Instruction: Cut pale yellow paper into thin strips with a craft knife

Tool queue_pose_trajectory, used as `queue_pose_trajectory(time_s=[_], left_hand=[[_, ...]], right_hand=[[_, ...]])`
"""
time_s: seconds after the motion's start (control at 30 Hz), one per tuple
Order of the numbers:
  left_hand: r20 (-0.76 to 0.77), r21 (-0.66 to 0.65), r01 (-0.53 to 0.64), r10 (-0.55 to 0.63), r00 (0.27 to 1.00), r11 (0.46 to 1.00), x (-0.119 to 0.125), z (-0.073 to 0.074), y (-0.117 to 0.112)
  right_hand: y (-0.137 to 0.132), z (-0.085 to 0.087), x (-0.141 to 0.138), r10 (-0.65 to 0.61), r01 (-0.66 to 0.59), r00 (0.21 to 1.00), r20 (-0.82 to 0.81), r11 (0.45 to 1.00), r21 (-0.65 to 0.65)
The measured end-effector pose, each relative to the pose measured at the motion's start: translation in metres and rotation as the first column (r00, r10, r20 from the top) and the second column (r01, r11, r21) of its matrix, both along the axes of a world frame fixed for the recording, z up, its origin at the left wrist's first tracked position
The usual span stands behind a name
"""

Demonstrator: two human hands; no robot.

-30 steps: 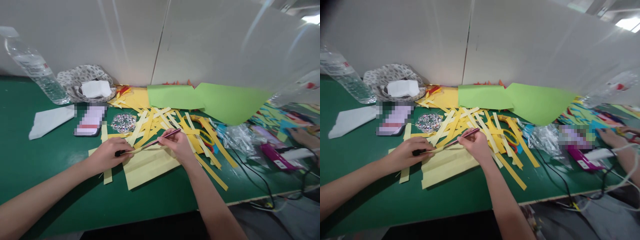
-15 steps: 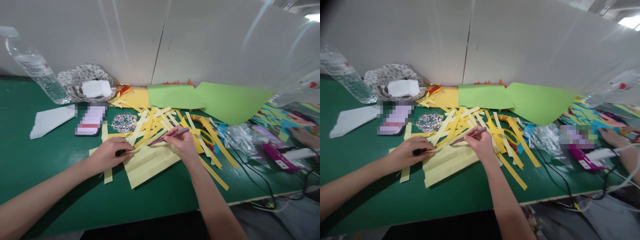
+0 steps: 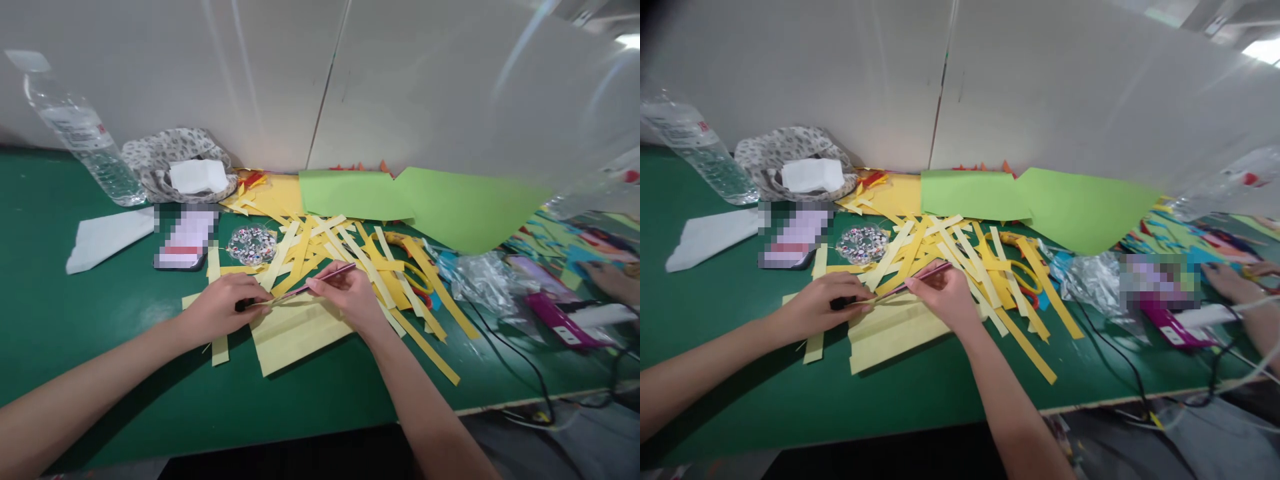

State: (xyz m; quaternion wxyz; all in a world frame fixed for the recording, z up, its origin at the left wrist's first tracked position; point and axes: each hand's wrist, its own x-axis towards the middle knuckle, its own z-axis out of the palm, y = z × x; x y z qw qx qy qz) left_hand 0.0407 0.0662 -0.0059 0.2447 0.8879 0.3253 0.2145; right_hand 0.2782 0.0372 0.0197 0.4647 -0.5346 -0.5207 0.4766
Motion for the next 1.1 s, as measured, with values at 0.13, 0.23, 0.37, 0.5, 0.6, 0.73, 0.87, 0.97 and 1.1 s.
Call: queue_pose_trajectory(time_s=[0.13,0.23,0.37,0.5,0.6,0.73,0.87,0.97,1.1], left_hand=[[0.006,-0.006,0.013,-0.013,1.0,1.0,0.0,0.0,0.0],[-0.003,-0.018,0.008,-0.008,1.0,1.0,0.0,0.001,0.0],[-0.004,-0.03,0.002,-0.002,1.0,1.0,0.0,0.001,0.0],[-0.003,-0.019,-0.002,0.002,1.0,1.0,0.0,0.001,0.0],[-0.01,-0.015,-0.01,0.01,1.0,1.0,0.0,0.0,0.0],[-0.018,-0.017,-0.022,0.022,1.0,1.0,0.0,0.0,-0.001],[-0.025,-0.03,-0.035,0.034,0.999,0.999,0.0,0.002,-0.001],[-0.028,-0.063,-0.055,0.053,0.998,0.997,0.001,0.006,-0.002],[-0.039,-0.105,-0.078,0.075,0.996,0.991,0.002,0.008,-0.002]], right_hand=[[0.001,-0.002,0.001,-0.021,0.021,1.0,0.007,1.0,-0.017],[0.002,0.0,0.003,-0.069,0.069,0.997,0.014,0.998,-0.012],[0.004,0.003,0.009,-0.082,0.083,0.996,0.016,0.996,-0.029],[0.005,0.004,0.015,-0.095,0.096,0.995,0.029,0.995,-0.023],[0.006,0.005,0.019,-0.111,0.112,0.993,0.026,0.994,-0.02],[0.007,0.006,0.025,-0.163,0.163,0.985,0.048,0.987,0.01],[0.008,0.007,0.029,-0.176,0.174,0.981,0.082,0.984,0.028],[0.008,0.006,0.031,-0.191,0.189,0.978,0.083,0.981,0.032],[0.008,0.005,0.032,-0.25,0.245,0.964,0.086,0.968,0.061]])
